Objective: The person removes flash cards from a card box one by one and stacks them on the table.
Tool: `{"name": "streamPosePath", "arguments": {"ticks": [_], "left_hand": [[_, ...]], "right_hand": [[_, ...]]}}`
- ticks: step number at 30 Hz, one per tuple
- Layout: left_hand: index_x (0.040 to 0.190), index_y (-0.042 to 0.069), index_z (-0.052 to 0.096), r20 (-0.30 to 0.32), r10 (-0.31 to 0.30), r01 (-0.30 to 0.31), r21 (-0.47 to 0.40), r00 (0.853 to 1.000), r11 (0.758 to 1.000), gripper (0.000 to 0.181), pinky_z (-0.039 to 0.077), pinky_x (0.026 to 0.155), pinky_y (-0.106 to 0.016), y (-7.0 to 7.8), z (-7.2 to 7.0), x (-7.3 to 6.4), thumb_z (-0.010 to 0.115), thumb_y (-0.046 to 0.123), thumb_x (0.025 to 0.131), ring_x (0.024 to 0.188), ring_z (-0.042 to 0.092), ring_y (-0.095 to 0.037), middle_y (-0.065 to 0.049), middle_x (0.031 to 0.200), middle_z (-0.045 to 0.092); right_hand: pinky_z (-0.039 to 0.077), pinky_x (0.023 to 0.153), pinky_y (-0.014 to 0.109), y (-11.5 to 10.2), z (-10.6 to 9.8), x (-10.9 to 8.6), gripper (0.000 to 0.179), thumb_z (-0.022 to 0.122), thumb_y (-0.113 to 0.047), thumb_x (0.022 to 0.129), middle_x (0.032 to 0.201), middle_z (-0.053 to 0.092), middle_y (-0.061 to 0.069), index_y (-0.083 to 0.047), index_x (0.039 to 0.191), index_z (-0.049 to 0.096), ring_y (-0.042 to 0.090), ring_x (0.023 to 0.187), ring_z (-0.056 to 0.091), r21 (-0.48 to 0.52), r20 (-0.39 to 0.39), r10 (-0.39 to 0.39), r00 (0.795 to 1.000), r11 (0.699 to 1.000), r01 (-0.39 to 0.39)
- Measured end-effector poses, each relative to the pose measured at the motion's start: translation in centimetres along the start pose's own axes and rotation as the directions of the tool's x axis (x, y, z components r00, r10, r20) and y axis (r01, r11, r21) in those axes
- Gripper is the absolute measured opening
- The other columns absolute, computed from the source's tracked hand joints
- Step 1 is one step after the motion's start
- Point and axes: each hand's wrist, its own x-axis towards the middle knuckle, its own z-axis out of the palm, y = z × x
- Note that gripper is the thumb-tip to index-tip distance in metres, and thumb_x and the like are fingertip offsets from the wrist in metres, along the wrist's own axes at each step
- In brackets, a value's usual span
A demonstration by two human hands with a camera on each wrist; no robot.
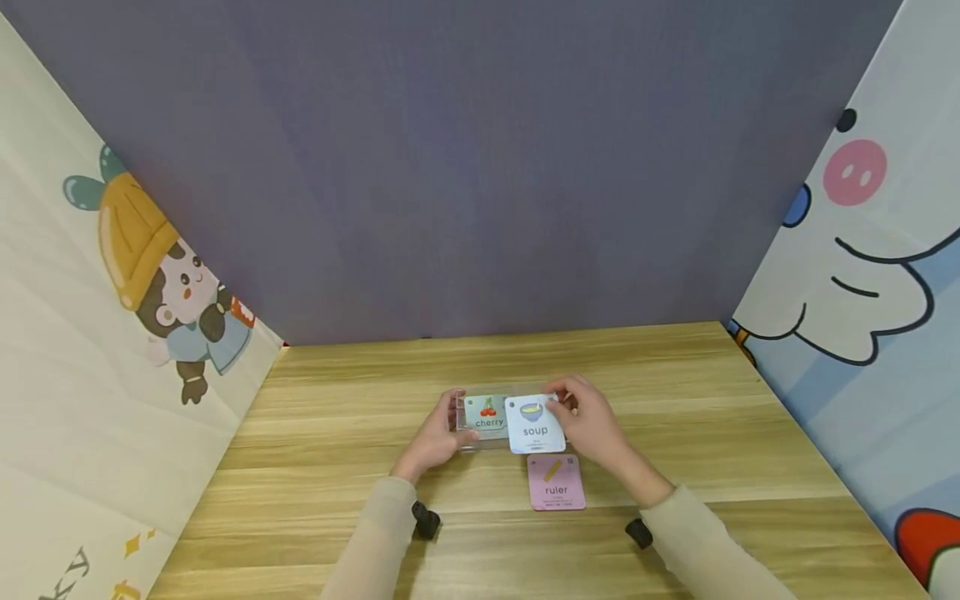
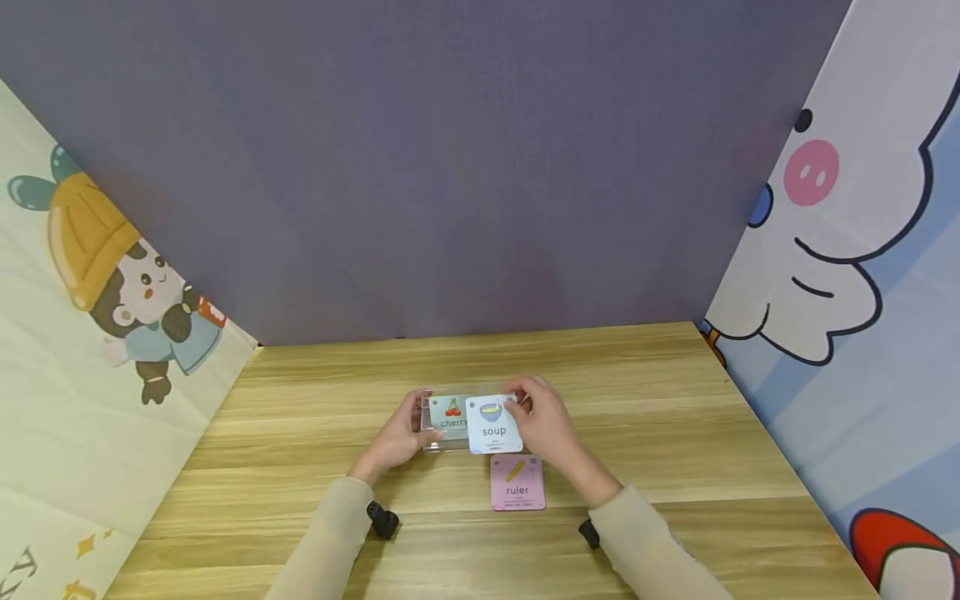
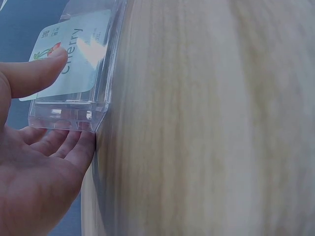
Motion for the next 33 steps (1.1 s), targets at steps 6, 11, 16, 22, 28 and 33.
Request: {"name": "streamPosePath", "arguments": {"ticks": [6, 11, 16, 22, 28, 33], "left_hand": [[0.155, 0.004, 0.030, -0.003, -0.007, 0.007, -0.008, 1.000, 1.000, 0.080, 0.036, 0.114, -0.058, 0.0, 0.0, 0.0, 0.077, 0.007, 0.090, 0.134, 0.046, -0.046, -0.023, 0.141, 0.047], [0.155, 0.003, 0.029, 0.000, -0.006, 0.006, -0.025, 1.000, 1.000, 0.080, 0.035, 0.114, -0.059, -0.1, 0.0, 0.1, 0.076, 0.008, 0.090, 0.135, 0.044, -0.046, -0.023, 0.141, 0.046], [0.155, 0.004, 0.030, 0.002, -0.018, 0.018, 0.000, 1.000, 1.000, 0.079, 0.035, 0.115, -0.057, -0.1, -0.1, 0.1, 0.076, 0.009, 0.091, 0.135, 0.045, -0.045, -0.023, 0.142, 0.046], [0.155, 0.003, 0.029, 0.006, -0.018, 0.018, 0.009, 1.000, 1.000, 0.080, 0.034, 0.115, -0.058, -0.1, 0.0, 0.2, 0.076, 0.009, 0.091, 0.136, 0.044, -0.047, -0.024, 0.144, 0.045], [0.155, 0.002, 0.028, 0.005, -0.014, 0.014, -0.011, 1.000, 1.000, 0.079, 0.034, 0.115, -0.060, 0.3, 0.0, -0.1, 0.074, 0.007, 0.092, 0.135, 0.043, -0.048, -0.025, 0.144, 0.044], [0.155, 0.003, 0.028, 0.009, -0.012, 0.012, 0.002, 1.000, 1.000, 0.079, 0.034, 0.115, -0.058, 0.0, 0.0, 0.0, 0.075, 0.010, 0.091, 0.136, 0.043, -0.047, -0.025, 0.144, 0.044]], "right_hand": [[0.053, 0.069, 0.024, 0.0, -0.3, -0.5, 0.023, 0.070, 0.007, 0.089, 0.093, 0.059, 0.005, 0.001, 0.111, 0.069, 0.017, 0.080, 0.056, 0.001, 0.008, 0.011, 1.000, 1.000, -0.011], [0.052, 0.069, 0.025, 0.2, -0.4, -1.0, 0.020, 0.069, 0.006, 0.091, 0.094, 0.059, 0.006, 0.002, 0.111, 0.069, 0.017, 0.081, 0.056, -0.022, 0.010, 0.018, 1.000, 1.000, -0.018], [0.054, 0.072, 0.026, 0.5, -0.5, -1.6, 0.019, 0.069, 0.006, 0.090, 0.094, 0.059, 0.006, 0.002, 0.109, 0.069, 0.017, 0.082, 0.057, -0.045, 0.021, 0.035, 0.999, 0.998, -0.034], [0.053, 0.071, 0.025, 1.0, -0.6, -2.2, 0.020, 0.068, 0.007, 0.090, 0.093, 0.058, 0.006, 0.003, 0.109, 0.068, 0.017, 0.082, 0.056, -0.044, 0.033, 0.065, 0.997, 0.997, -0.064], [0.053, 0.071, 0.024, 1.2, -0.8, -2.6, 0.019, 0.068, 0.006, 0.091, 0.094, 0.058, 0.005, 0.000, 0.109, 0.069, 0.016, 0.083, 0.056, -0.047, 0.042, 0.090, 0.995, 0.995, -0.088], [0.053, 0.070, 0.024, 1.6, -0.8, -2.9, 0.019, 0.070, 0.006, 0.090, 0.092, 0.059, 0.004, -0.002, 0.107, 0.069, 0.016, 0.082, 0.056, -0.047, 0.038, 0.089, 0.995, 0.995, -0.087]]}}
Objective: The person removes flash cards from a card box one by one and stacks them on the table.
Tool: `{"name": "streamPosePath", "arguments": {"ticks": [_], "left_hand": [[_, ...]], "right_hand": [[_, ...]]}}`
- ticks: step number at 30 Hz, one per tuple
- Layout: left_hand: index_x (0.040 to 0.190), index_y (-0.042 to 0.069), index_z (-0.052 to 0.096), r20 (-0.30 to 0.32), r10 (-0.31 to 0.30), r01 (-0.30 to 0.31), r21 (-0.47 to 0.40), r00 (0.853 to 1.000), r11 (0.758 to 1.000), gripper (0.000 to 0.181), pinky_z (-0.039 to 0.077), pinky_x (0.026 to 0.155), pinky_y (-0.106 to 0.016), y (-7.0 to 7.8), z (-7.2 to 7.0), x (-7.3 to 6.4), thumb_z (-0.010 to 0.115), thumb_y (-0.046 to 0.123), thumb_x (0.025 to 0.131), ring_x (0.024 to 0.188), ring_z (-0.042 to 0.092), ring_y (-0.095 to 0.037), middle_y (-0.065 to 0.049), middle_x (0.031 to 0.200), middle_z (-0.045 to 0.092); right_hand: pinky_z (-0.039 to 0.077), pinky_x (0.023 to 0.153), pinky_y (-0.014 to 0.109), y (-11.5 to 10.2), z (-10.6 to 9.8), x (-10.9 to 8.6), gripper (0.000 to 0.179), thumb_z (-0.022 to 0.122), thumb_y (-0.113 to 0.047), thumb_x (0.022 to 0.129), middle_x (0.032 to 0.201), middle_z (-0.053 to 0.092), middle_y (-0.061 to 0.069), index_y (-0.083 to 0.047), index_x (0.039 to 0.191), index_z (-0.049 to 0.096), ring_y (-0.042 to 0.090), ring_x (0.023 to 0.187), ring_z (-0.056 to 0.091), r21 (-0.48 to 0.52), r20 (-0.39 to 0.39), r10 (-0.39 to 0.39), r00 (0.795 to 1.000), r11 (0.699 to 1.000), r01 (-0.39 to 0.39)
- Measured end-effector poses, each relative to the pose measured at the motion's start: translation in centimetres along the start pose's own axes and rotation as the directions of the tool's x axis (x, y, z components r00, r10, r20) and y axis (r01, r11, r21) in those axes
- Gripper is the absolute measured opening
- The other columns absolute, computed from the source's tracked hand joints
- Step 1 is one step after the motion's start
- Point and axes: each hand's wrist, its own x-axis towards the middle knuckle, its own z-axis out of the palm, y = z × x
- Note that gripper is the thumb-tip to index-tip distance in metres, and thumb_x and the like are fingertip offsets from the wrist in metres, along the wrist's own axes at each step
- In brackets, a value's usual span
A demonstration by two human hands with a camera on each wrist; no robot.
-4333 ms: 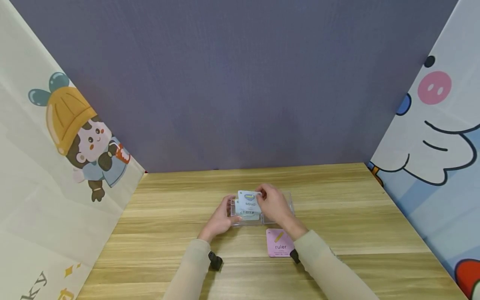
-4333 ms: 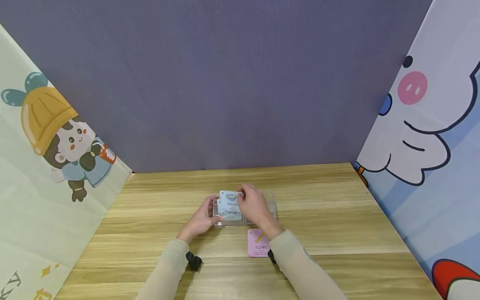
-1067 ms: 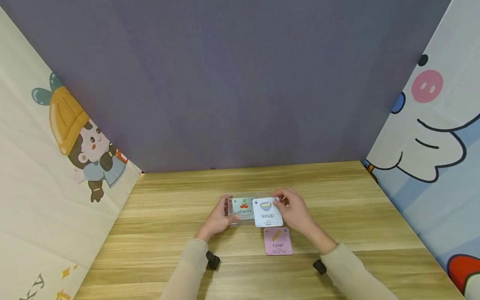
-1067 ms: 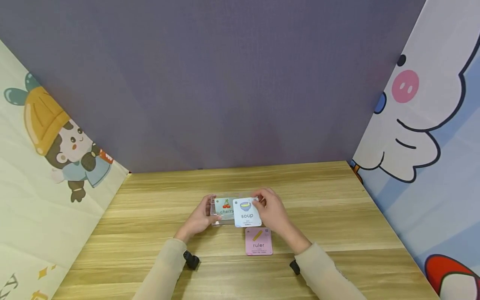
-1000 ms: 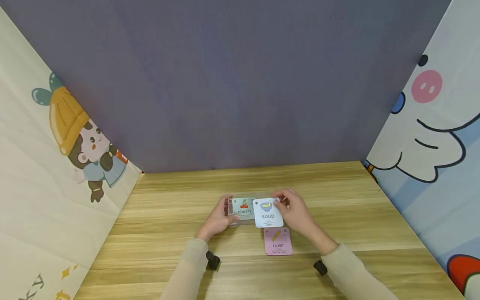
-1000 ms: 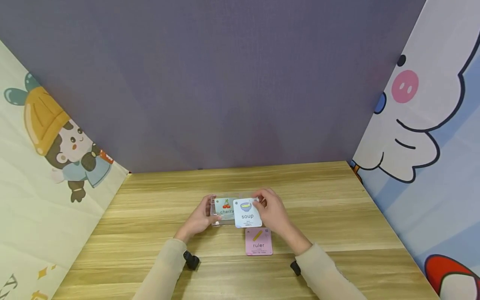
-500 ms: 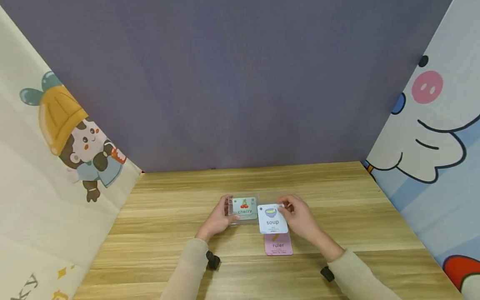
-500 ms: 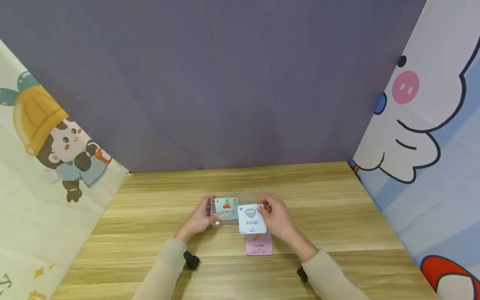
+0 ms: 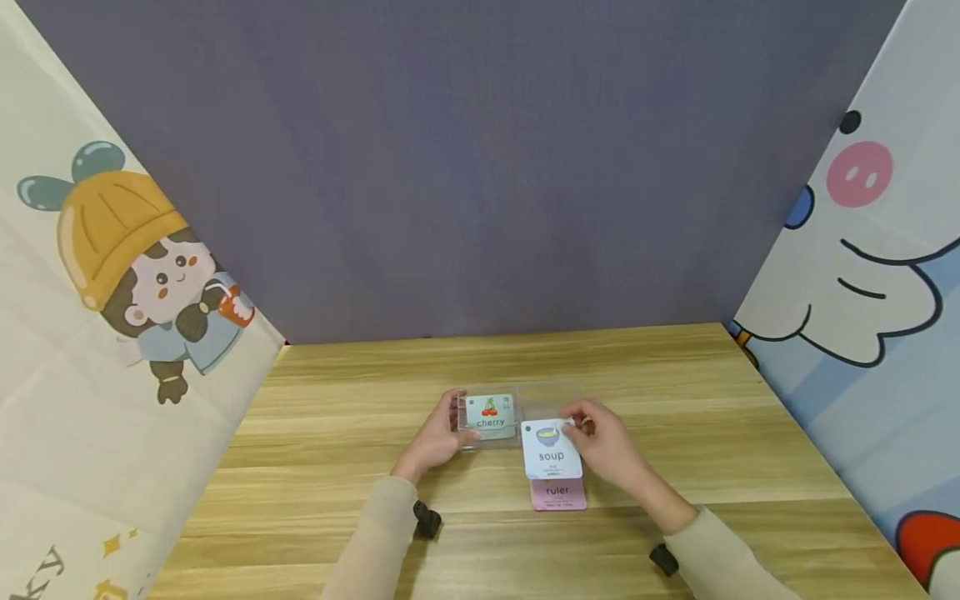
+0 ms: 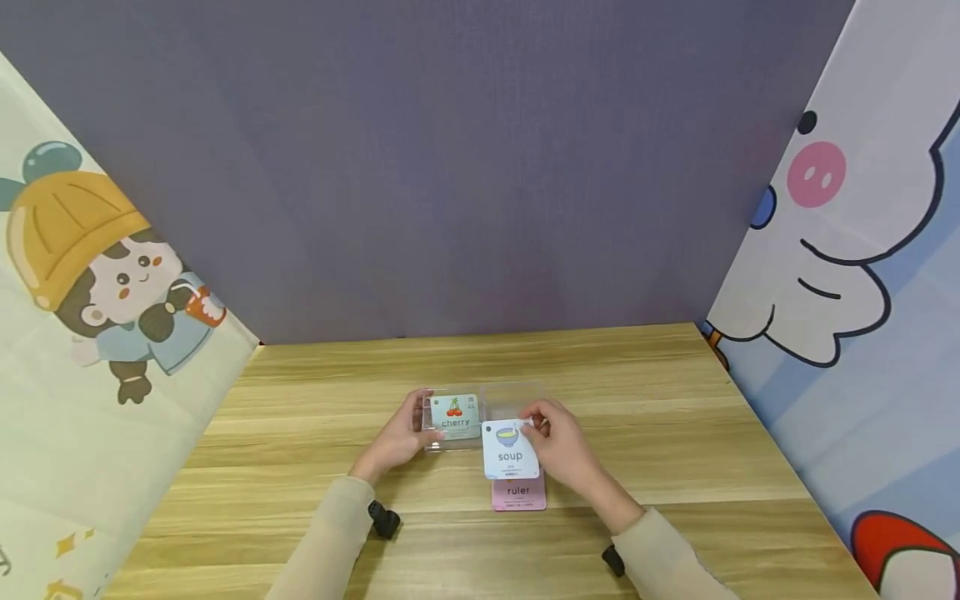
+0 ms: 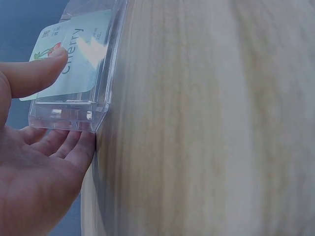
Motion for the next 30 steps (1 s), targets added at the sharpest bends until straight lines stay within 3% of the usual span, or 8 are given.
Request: {"name": "streamPosePath", "arguments": {"ticks": [15, 30], "left_hand": [[0.155, 0.002, 0.029, 0.015, 0.005, -0.005, 0.019, 1.000, 1.000, 0.080, 0.037, 0.114, -0.056, -0.2, -0.7, 0.7, 0.076, 0.009, 0.090, 0.134, 0.046, -0.045, -0.024, 0.143, 0.046], [0.155, 0.002, 0.029, -0.003, 0.012, -0.012, 0.021, 1.000, 1.000, 0.079, 0.038, 0.113, -0.057, 0.2, 0.3, 0.1, 0.076, 0.009, 0.091, 0.132, 0.047, -0.044, -0.023, 0.141, 0.047]], "right_hand": [[0.048, 0.059, 0.022, 0.2, 0.3, -0.1, 0.017, 0.071, 0.006, 0.088, 0.086, 0.057, 0.004, -0.001, 0.104, 0.069, 0.015, 0.072, 0.053, 0.017, 0.040, 0.098, 0.994, 0.995, -0.098], [0.043, 0.061, 0.024, 1.2, -0.1, -0.9, 0.014, 0.068, 0.007, 0.089, 0.082, 0.054, 0.004, -0.001, 0.100, 0.068, 0.016, 0.072, 0.050, -0.009, 0.097, 0.155, 0.983, 0.988, -0.155]]}}
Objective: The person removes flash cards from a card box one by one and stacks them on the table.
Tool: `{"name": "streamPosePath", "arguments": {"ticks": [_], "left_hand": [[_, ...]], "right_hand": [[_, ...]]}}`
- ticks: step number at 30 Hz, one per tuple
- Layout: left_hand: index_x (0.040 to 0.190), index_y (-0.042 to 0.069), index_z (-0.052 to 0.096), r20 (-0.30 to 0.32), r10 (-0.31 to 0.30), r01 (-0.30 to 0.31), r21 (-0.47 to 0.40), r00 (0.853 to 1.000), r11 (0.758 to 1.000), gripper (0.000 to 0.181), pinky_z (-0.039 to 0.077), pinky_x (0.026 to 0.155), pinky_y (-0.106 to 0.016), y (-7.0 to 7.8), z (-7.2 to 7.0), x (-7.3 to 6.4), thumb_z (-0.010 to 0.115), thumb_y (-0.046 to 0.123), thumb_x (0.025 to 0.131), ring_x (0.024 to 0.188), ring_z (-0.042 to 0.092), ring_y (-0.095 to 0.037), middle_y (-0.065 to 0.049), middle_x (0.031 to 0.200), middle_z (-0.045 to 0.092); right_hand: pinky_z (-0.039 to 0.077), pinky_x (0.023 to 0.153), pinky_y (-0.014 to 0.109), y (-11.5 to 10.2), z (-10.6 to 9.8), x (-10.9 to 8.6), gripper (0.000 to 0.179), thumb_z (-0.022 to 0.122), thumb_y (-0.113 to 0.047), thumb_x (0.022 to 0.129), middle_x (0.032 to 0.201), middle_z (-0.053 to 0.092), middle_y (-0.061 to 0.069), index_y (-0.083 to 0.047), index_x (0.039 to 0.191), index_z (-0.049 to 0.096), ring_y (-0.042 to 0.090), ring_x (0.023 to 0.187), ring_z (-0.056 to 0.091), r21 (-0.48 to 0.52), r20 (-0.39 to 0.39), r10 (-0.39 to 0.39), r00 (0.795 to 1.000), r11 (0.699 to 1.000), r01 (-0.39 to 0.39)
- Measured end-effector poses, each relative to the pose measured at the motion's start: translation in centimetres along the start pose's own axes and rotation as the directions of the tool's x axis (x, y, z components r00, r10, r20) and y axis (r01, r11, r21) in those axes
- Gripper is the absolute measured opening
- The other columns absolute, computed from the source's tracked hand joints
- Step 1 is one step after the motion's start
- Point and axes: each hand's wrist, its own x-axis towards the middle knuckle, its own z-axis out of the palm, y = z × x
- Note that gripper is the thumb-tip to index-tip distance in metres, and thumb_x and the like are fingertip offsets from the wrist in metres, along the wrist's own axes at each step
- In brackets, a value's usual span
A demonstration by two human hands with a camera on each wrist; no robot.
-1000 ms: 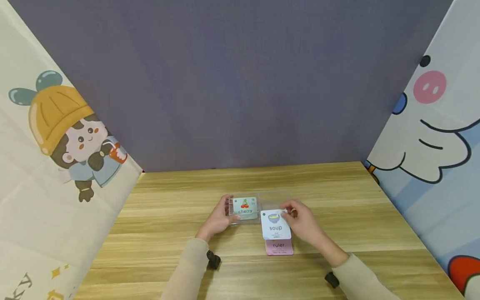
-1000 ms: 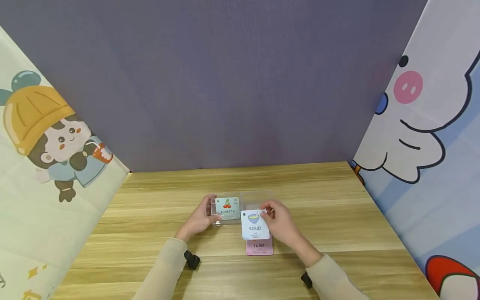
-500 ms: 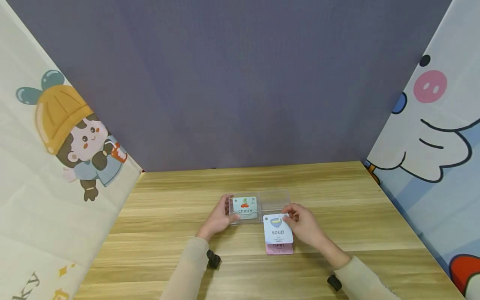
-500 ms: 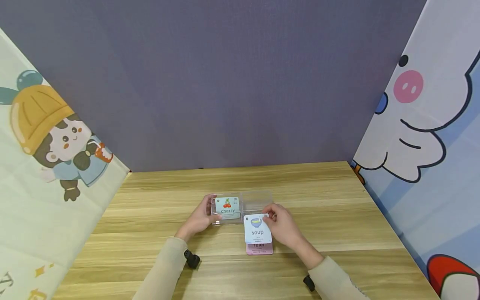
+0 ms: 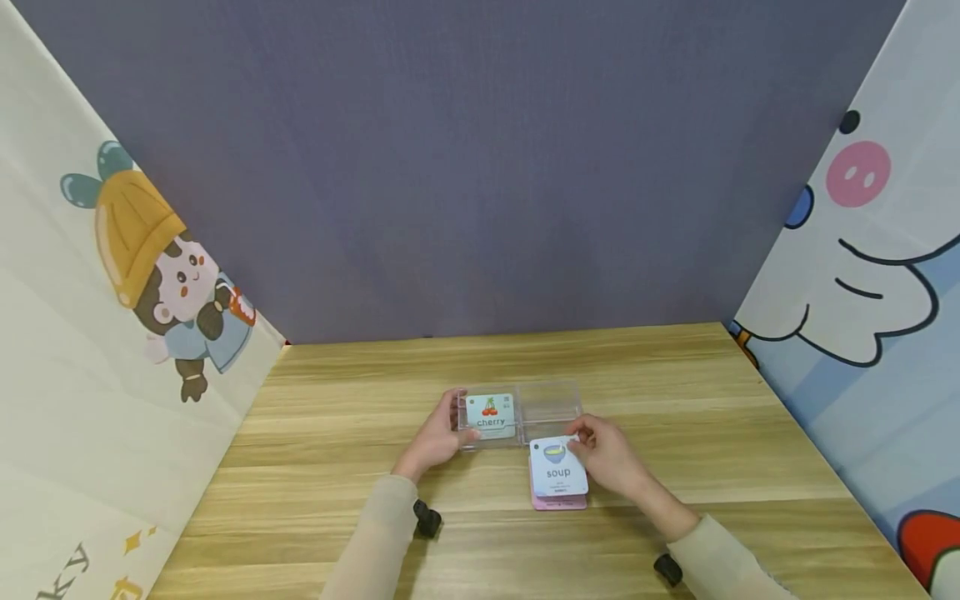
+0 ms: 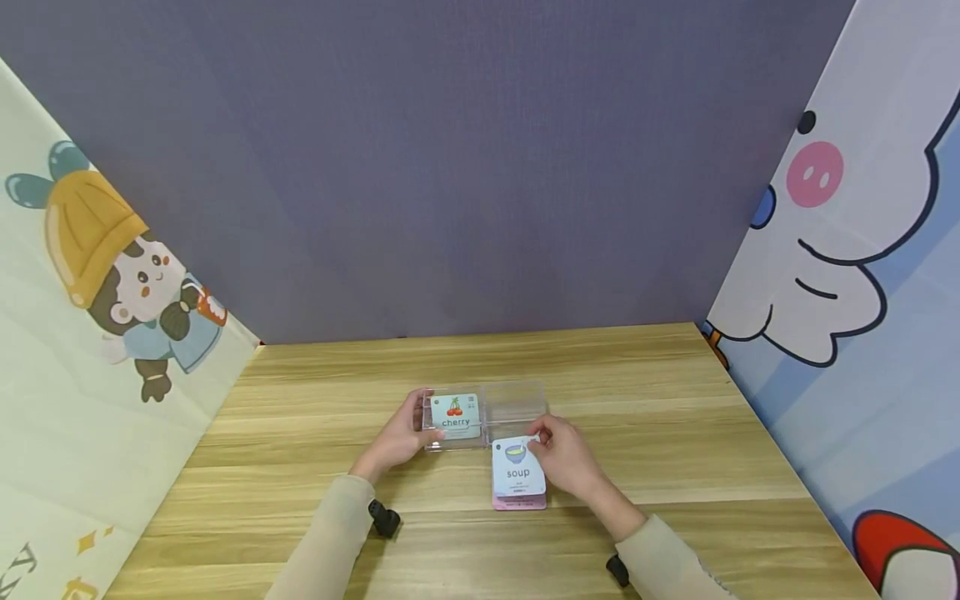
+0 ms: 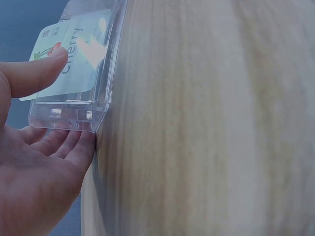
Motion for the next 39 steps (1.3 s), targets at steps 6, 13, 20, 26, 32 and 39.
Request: {"name": "streamPosePath", "arguments": {"ticks": [6, 13, 20, 26, 32, 39], "left_hand": [[0.155, 0.003, 0.029, 0.002, -0.014, 0.014, -0.011, 1.000, 1.000, 0.079, 0.037, 0.114, -0.057, 0.2, 0.1, 0.0, 0.075, 0.009, 0.091, 0.133, 0.047, -0.045, -0.022, 0.141, 0.047], [0.155, 0.003, 0.030, -0.005, -0.017, 0.017, -0.023, 1.000, 1.000, 0.079, 0.036, 0.114, -0.058, 0.0, 0.1, 0.1, 0.076, 0.008, 0.090, 0.133, 0.046, -0.045, -0.023, 0.142, 0.047], [0.155, 0.003, 0.030, -0.002, -0.015, 0.015, -0.018, 1.000, 1.000, 0.079, 0.036, 0.114, -0.057, -0.3, 0.1, 0.4, 0.076, 0.008, 0.090, 0.133, 0.047, -0.044, -0.023, 0.141, 0.047], [0.154, 0.003, 0.030, -0.003, -0.001, 0.001, -0.025, 1.000, 1.000, 0.079, 0.037, 0.114, -0.057, -0.6, 0.1, 0.5, 0.076, 0.008, 0.090, 0.132, 0.047, -0.044, -0.023, 0.141, 0.047], [0.155, 0.004, 0.029, 0.001, -0.016, 0.016, -0.020, 1.000, 1.000, 0.079, 0.036, 0.115, -0.056, -0.5, 0.0, 0.5, 0.075, 0.008, 0.090, 0.133, 0.046, -0.043, -0.023, 0.142, 0.046], [0.155, 0.004, 0.029, 0.007, -0.019, 0.019, -0.028, 1.000, 0.999, 0.079, 0.036, 0.115, -0.056, -0.4, -0.1, 0.5, 0.075, 0.009, 0.091, 0.134, 0.046, -0.043, -0.023, 0.143, 0.046]], "right_hand": [[0.045, 0.060, 0.025, 0.1, 0.1, -0.2, 0.014, 0.068, 0.006, 0.088, 0.080, 0.054, 0.003, -0.001, 0.101, 0.068, 0.016, 0.071, 0.051, -0.027, 0.018, 0.026, 0.999, 0.999, -0.026], [0.044, 0.058, 0.025, 0.1, 0.6, -0.2, 0.013, 0.068, 0.006, 0.087, 0.079, 0.054, 0.003, -0.001, 0.098, 0.068, 0.016, 0.069, 0.050, -0.029, 0.029, 0.052, 0.998, 0.998, -0.051], [0.041, 0.055, 0.024, 0.2, 1.2, -0.2, 0.013, 0.068, 0.006, 0.087, 0.077, 0.053, 0.003, -0.003, 0.095, 0.068, 0.015, 0.066, 0.049, -0.051, 0.033, 0.085, 0.996, 0.995, -0.084], [0.043, 0.053, 0.024, 0.4, 1.6, -0.1, 0.013, 0.070, 0.007, 0.085, 0.075, 0.052, 0.002, -0.002, 0.093, 0.067, 0.014, 0.064, 0.048, -0.074, 0.028, 0.085, 0.996, 0.994, -0.083], [0.041, 0.060, 0.027, 0.6, 1.8, 0.0, 0.014, 0.072, 0.006, 0.082, 0.073, 0.050, 0.000, -0.005, 0.089, 0.067, 0.015, 0.067, 0.047, -0.174, 0.006, 0.040, 0.999, 0.984, -0.039], [0.041, 0.060, 0.031, 0.4, 2.0, -0.2, 0.012, 0.073, 0.002, 0.083, 0.073, 0.051, 0.000, -0.005, 0.089, 0.066, 0.015, 0.068, 0.048, -0.294, -0.013, 0.010, 1.000, 0.956, -0.014]]}}
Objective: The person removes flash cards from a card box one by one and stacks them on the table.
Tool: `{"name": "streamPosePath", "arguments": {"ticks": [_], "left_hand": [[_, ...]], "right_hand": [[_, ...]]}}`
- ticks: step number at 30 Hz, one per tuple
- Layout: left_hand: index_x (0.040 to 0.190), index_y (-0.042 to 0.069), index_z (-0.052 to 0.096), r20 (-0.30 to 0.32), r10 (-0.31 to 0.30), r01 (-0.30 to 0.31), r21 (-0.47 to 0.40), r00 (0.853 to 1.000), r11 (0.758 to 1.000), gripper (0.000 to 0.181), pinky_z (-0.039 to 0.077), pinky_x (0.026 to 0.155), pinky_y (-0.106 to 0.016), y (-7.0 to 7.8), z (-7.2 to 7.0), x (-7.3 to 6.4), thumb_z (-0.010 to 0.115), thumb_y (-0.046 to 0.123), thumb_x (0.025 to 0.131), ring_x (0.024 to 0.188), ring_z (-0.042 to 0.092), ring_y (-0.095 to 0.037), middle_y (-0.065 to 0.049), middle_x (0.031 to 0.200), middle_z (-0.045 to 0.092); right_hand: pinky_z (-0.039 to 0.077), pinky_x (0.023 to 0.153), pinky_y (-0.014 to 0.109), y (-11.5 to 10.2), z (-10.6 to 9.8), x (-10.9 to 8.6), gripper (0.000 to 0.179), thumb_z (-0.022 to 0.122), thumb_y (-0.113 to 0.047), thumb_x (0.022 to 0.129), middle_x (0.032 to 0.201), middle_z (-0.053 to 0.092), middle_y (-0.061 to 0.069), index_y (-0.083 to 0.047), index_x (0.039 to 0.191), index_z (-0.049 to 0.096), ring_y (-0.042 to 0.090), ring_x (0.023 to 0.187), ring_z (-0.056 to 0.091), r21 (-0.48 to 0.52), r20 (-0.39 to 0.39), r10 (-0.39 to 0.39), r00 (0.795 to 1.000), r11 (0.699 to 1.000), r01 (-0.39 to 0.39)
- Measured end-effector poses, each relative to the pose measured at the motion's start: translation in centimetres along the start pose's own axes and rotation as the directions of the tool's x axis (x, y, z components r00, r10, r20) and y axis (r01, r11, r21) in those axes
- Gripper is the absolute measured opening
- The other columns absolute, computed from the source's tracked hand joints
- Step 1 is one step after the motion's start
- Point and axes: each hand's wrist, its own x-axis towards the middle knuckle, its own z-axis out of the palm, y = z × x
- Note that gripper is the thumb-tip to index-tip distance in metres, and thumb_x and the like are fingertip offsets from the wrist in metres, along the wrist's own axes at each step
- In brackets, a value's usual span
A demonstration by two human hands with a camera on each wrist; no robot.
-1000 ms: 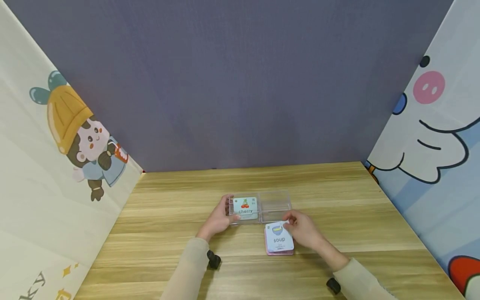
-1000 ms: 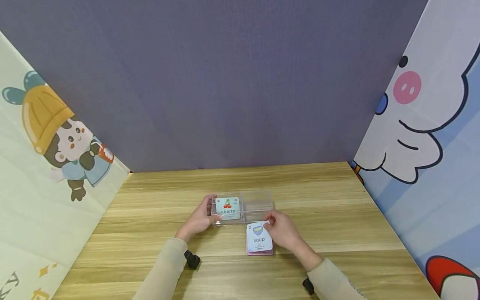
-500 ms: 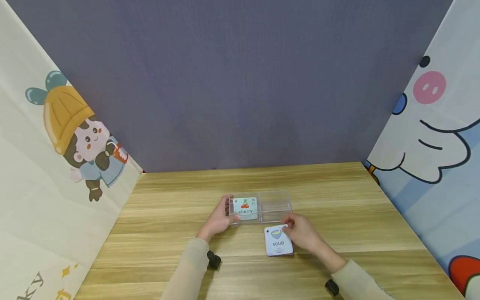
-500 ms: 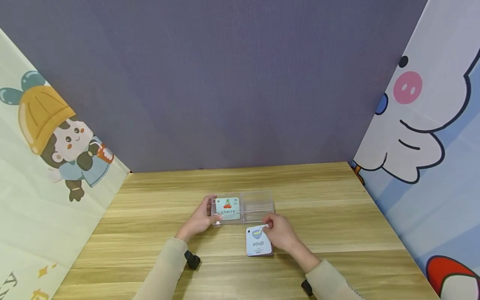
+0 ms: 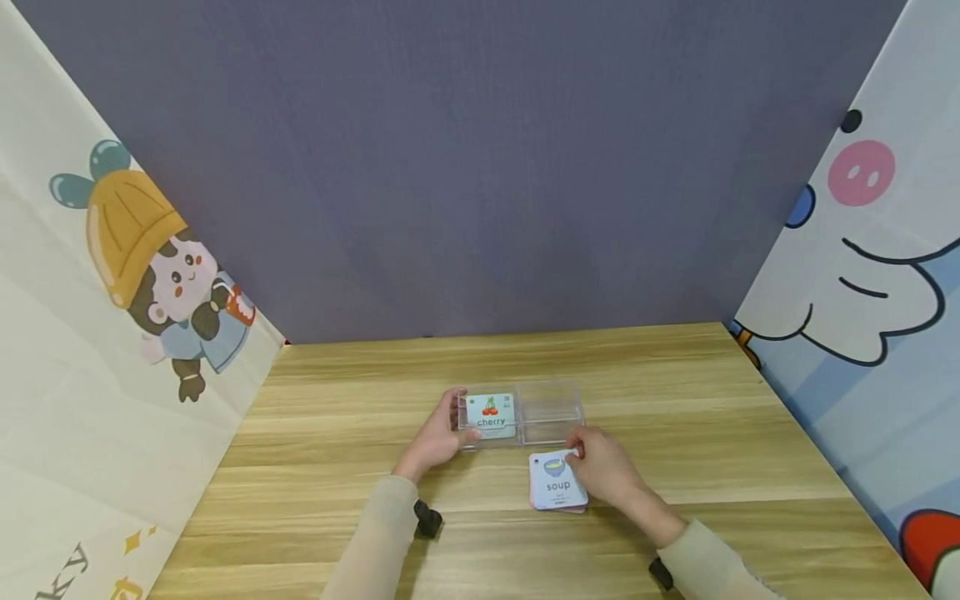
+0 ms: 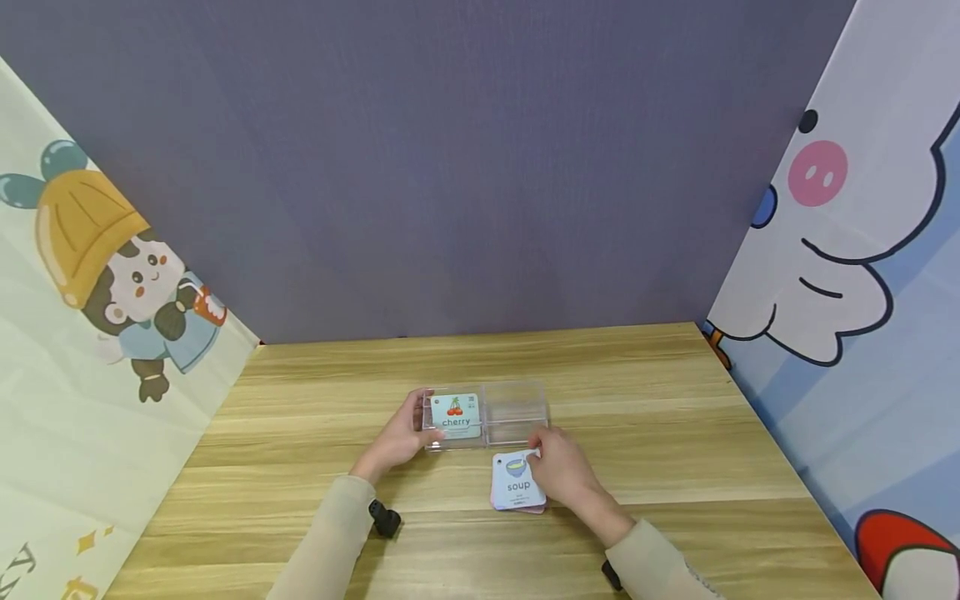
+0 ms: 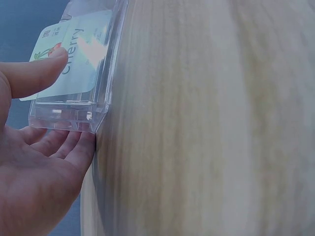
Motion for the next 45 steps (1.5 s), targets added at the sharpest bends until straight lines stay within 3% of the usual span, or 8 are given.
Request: {"name": "streamPosePath", "arguments": {"ticks": [12, 23, 31, 39, 45], "left_hand": [[0.154, 0.001, 0.029, -0.007, 0.014, -0.014, -0.004, 1.000, 1.000, 0.080, 0.037, 0.115, -0.055, 0.0, 0.0, 0.0, 0.075, 0.006, 0.090, 0.133, 0.047, -0.044, -0.023, 0.140, 0.047], [0.154, 0.001, 0.030, -0.008, 0.011, -0.011, -0.007, 1.000, 1.000, 0.079, 0.035, 0.115, -0.058, 0.0, 0.2, 0.2, 0.076, 0.007, 0.090, 0.133, 0.045, -0.045, -0.024, 0.140, 0.046], [0.154, 0.002, 0.031, -0.013, 0.009, -0.009, -0.001, 1.000, 1.000, 0.079, 0.036, 0.114, -0.058, 0.0, 0.4, 0.2, 0.076, 0.007, 0.089, 0.132, 0.047, -0.044, -0.023, 0.139, 0.048], [0.155, 0.002, 0.029, -0.006, 0.010, -0.010, 0.015, 1.000, 1.000, 0.080, 0.037, 0.114, -0.057, 0.0, 0.4, 0.2, 0.076, 0.006, 0.089, 0.131, 0.048, -0.043, -0.022, 0.139, 0.047], [0.154, 0.002, 0.030, -0.014, 0.010, -0.010, 0.010, 1.000, 1.000, 0.080, 0.036, 0.114, -0.058, 0.2, 0.4, 0.1, 0.076, 0.007, 0.089, 0.131, 0.048, -0.044, -0.023, 0.139, 0.048]], "right_hand": [[0.044, 0.060, 0.034, 0.1, 0.5, 0.1, 0.010, 0.073, -0.002, 0.085, 0.078, 0.051, 0.003, -0.004, 0.090, 0.064, 0.017, 0.069, 0.048, -0.102, 0.030, 0.016, 0.999, 0.995, -0.013], [0.053, 0.069, 0.042, 0.1, 0.3, 0.3, 0.010, 0.072, -0.002, 0.085, 0.084, 0.057, 0.005, -0.004, 0.087, 0.063, 0.021, 0.077, 0.056, -0.159, 0.066, 0.020, 0.998, 0.987, -0.009], [0.051, 0.064, 0.037, 0.4, 0.3, 0.5, 0.012, 0.073, -0.002, 0.085, 0.081, 0.056, 0.003, -0.006, 0.083, 0.061, 0.018, 0.072, 0.054, -0.172, 0.092, 0.016, 0.996, 0.985, 0.000], [0.044, 0.052, 0.030, -0.2, -0.1, 0.8, 0.008, 0.066, -0.003, 0.088, 0.074, 0.053, 0.001, -0.008, 0.084, 0.063, 0.015, 0.063, 0.050, -0.135, 0.054, -0.004, 0.999, 0.991, 0.011], [0.045, 0.054, 0.029, -0.7, -0.6, 1.4, 0.005, 0.067, -0.003, 0.088, 0.075, 0.055, -0.002, -0.008, 0.085, 0.066, 0.012, 0.063, 0.051, -0.128, 0.012, -0.047, 0.999, 0.991, 0.048]]}}
